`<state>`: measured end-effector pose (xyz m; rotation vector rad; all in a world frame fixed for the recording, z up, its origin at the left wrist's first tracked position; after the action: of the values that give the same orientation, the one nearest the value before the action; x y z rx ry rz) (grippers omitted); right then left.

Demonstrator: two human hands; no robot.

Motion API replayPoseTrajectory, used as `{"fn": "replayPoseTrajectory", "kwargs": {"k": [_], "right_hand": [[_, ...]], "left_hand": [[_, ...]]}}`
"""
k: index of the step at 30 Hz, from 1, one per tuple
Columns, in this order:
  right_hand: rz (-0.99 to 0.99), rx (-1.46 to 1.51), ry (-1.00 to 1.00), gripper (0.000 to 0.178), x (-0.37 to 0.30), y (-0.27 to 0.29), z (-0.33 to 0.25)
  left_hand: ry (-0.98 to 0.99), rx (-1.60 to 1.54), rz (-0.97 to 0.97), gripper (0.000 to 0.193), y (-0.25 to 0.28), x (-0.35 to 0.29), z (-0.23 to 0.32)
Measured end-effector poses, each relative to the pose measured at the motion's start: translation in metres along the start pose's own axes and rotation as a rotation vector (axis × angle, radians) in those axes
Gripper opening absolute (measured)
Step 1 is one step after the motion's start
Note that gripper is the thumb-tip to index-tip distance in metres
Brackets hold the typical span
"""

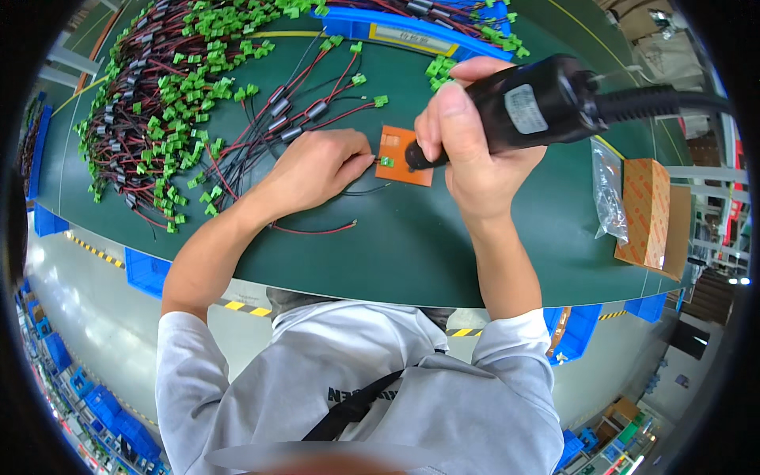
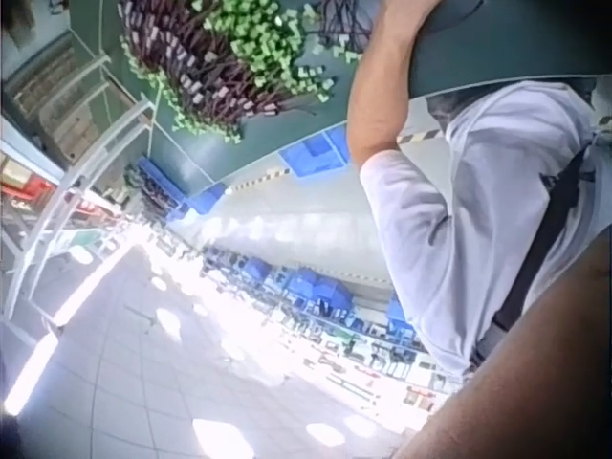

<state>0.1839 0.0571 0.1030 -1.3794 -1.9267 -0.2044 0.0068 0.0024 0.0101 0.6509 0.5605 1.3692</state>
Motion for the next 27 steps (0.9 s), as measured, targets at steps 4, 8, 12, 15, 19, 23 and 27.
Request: {"fn": "replayPoseTrajectory", "kwargs": {"k": [4, 8, 12, 15, 19, 23, 27], "right_hand": [[-0.001, 0.134, 0.051, 0.023, 0.001, -0.006, 0.013], [-0.047, 0.149, 0.069, 0.025, -0.005, -0.006, 0.017], [-0.043, 0.134, 0.088, 0.024, -0.006, -0.006, 0.012], [-0.037, 0.182, 0.103, 0.025, -0.007, -0.005, 0.008], [-0.069, 0.189, 0.088, 0.027, -0.009, -0.011, 0.008], [-0.087, 0.156, 0.072, 0.025, -0.011, -0.011, 0.014], [-0.108, 0.227, 0.051, 0.02, -0.01, -0.012, 0.018]], "left_hand": [[-0.013, 0.014, 0.008, 0.016, -0.001, 0.001, 0.0], [-0.008, 0.02, -0.006, 0.016, -0.002, 0.0, 0.0], [-0.031, 0.023, 0.02, 0.016, -0.003, -0.002, -0.002], [-0.042, 0.034, 0.027, 0.016, -0.003, -0.002, -0.001], [-0.051, 0.03, 0.039, 0.016, -0.003, -0.003, -0.003], [-0.045, 0.046, 0.033, 0.017, -0.005, -0.002, -0.005], [-0.038, 0.068, 0.022, 0.019, -0.004, -0.001, -0.002]]}}
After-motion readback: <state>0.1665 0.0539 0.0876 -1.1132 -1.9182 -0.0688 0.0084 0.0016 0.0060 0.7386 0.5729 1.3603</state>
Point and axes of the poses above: each hand's wrist, its own x-axis towards the middle knuckle, its own y-axis out of the back of the hand, z = x × y, the point moved 4 cm from there along x, towards the middle knuckle, and after that the axes turned 12 degrees about y, right-handed, at the moved point
